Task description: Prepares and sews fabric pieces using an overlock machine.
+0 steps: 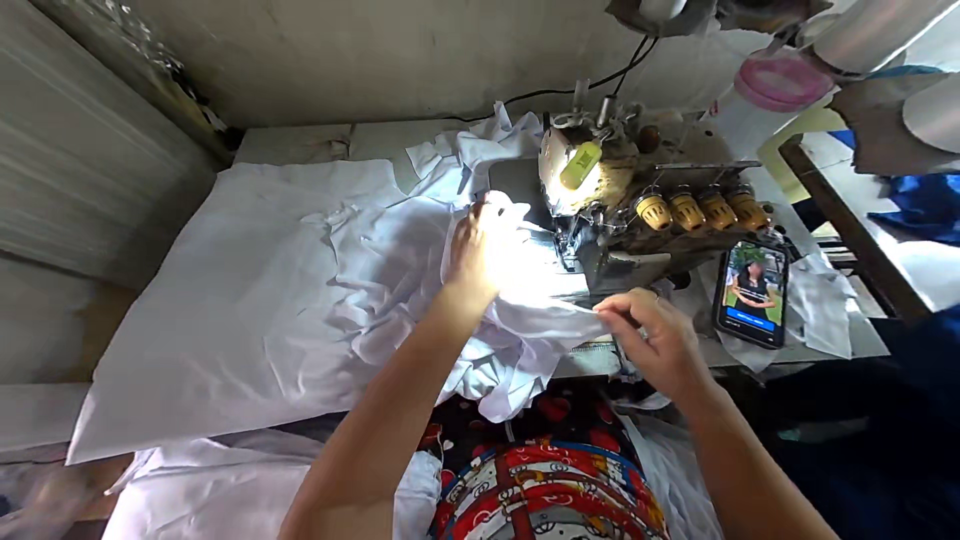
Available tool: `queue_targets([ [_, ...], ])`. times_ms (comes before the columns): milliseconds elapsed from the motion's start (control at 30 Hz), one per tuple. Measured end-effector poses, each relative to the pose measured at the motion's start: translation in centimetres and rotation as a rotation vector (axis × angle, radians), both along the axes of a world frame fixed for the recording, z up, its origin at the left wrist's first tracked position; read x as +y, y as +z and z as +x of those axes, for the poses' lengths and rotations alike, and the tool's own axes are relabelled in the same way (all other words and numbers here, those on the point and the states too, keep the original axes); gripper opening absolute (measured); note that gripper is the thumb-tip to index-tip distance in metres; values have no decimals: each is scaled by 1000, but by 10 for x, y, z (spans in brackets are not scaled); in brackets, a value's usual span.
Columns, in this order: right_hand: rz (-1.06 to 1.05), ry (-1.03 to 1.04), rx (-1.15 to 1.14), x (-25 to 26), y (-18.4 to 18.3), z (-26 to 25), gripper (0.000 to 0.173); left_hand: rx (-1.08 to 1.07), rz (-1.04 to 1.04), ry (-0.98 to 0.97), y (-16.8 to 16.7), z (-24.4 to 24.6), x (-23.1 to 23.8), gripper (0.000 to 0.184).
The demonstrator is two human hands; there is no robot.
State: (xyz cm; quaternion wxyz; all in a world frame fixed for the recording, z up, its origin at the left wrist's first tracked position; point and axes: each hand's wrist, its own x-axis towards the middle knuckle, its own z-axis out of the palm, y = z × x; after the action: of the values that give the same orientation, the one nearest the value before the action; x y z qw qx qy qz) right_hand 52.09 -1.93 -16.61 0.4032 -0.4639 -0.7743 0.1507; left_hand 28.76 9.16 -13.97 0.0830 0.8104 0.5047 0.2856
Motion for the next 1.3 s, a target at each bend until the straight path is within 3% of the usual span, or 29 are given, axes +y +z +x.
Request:
queue_targets([
  [100,-70,101,87,-25,-3,-15,26,27,2,-81,1,7,15,16],
  [233,-364,174,314,-52,-11,-28,22,178,-197,-166,27,-4,9,25],
  [333,-553,254,417,-61,-18,-33,17,203,14,-279,15,-29,13,20],
  [400,-611,254,390,-62,-16,-36,23,260,131,-322,12,-32,11,17],
  [500,-691,253,336,-63,-5,-38,32,357,-25,-217,36,-8,-7,14],
  [667,-603,275,338,-70,-8,-34,29,388,-194,-177,45,3,-17,15],
  [800,-632,278,331,-77,-18,-23,30,192,-294,-168,42,-10,-15,18],
  [900,-492,186,182,-73,-27,-8,26,93,-216,-181,42,-28,-14,20],
  [967,-286,-34,18,-60,-32,14,22,86,-192,-159,44,-32,-24,17],
  [1067,-242,-249,-202,-42,-30,53,20,35,-147,-143,31,-28,-35,15],
  [1233,-170,-329,-292,-27,-44,75,22,-32,-70,-128,21,-25,-31,17],
  [1300,-222,-274,-291,-27,-42,74,22,-36,-58,-116,23,-23,-32,17],
])
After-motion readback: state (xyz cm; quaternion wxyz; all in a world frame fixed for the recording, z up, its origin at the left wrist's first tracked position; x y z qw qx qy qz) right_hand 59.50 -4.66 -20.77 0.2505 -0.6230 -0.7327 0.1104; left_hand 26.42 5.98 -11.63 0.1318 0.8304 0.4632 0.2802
